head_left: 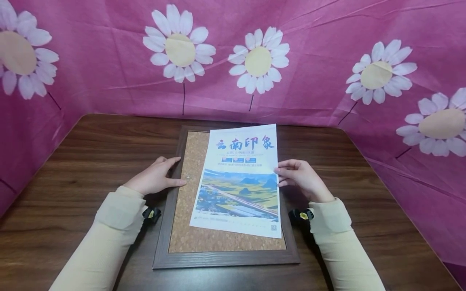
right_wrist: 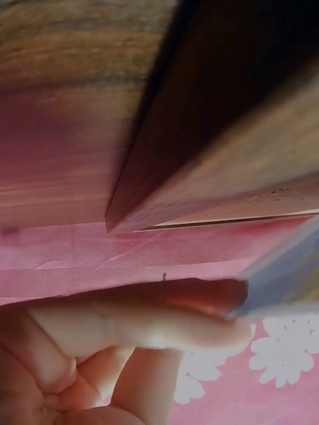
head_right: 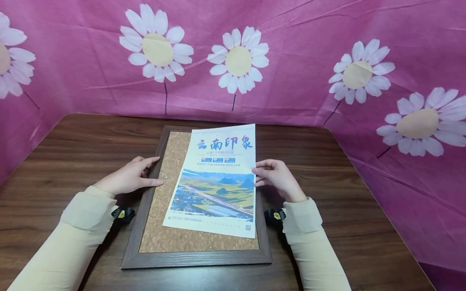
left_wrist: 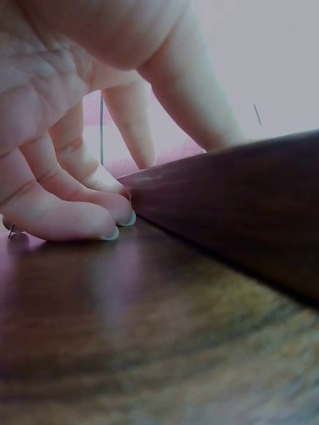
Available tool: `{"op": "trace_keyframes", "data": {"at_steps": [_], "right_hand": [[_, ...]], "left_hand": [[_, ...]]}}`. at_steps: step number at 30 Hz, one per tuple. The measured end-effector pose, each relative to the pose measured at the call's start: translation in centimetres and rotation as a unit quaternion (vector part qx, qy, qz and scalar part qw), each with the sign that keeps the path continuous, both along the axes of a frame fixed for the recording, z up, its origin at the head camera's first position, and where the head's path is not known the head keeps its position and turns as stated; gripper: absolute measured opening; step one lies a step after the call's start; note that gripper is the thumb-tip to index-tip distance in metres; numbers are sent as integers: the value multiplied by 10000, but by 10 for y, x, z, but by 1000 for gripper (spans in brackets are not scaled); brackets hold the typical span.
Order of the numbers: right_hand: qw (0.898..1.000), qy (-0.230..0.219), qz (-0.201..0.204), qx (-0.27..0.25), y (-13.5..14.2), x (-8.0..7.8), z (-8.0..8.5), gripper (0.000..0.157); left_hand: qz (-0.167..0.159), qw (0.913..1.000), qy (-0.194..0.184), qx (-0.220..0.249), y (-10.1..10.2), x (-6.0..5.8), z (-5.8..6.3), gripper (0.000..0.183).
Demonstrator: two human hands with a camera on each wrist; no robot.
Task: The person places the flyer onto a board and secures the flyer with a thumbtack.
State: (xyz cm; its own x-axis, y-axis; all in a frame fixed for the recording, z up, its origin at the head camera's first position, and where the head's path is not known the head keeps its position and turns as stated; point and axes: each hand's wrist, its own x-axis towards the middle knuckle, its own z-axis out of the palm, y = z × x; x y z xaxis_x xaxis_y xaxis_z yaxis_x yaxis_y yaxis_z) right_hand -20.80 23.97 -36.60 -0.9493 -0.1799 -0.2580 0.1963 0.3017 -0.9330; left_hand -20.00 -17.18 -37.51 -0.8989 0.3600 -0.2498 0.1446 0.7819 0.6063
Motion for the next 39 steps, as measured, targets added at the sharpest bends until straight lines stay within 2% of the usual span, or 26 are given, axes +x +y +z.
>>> {"op": "trace_keyframes", "data": {"at_steps": [6,17,21,24,27,30,34,36,39], "right_hand": [[9984,-209,479,227,2,-7,-4,41],[9944,-316,800,612,8,-20,-12,44],[9932,-216,880,734,8,-24,-15,45],[9916,-68,973,846,5,-26,-17,44],[9886,113,1061,1062,2,-28,-17,43],[9848,249,1107,1312,-1,-28,-17,41],[9795,420,1167,1586,-5,-27,-16,42],[9772,514,1181,1689,-6,-27,-15,45],[9770,663,1030,1746,-5,-27,-13,50]], "left_hand": [[2,10000,76,-13,-1,1,0,86],[23,10000,83,2,-1,1,1,86],[-125,9998,58,157,-7,0,3,84],[-156,9985,115,512,-14,-2,4,74],[68,9945,373,976,-21,-5,7,58],[546,9880,824,1187,-31,-7,10,46],[1126,9829,1203,819,-45,-8,18,40],[1209,9838,1192,583,-52,-8,20,40],[1155,9881,963,333,-60,-7,20,40]]}}
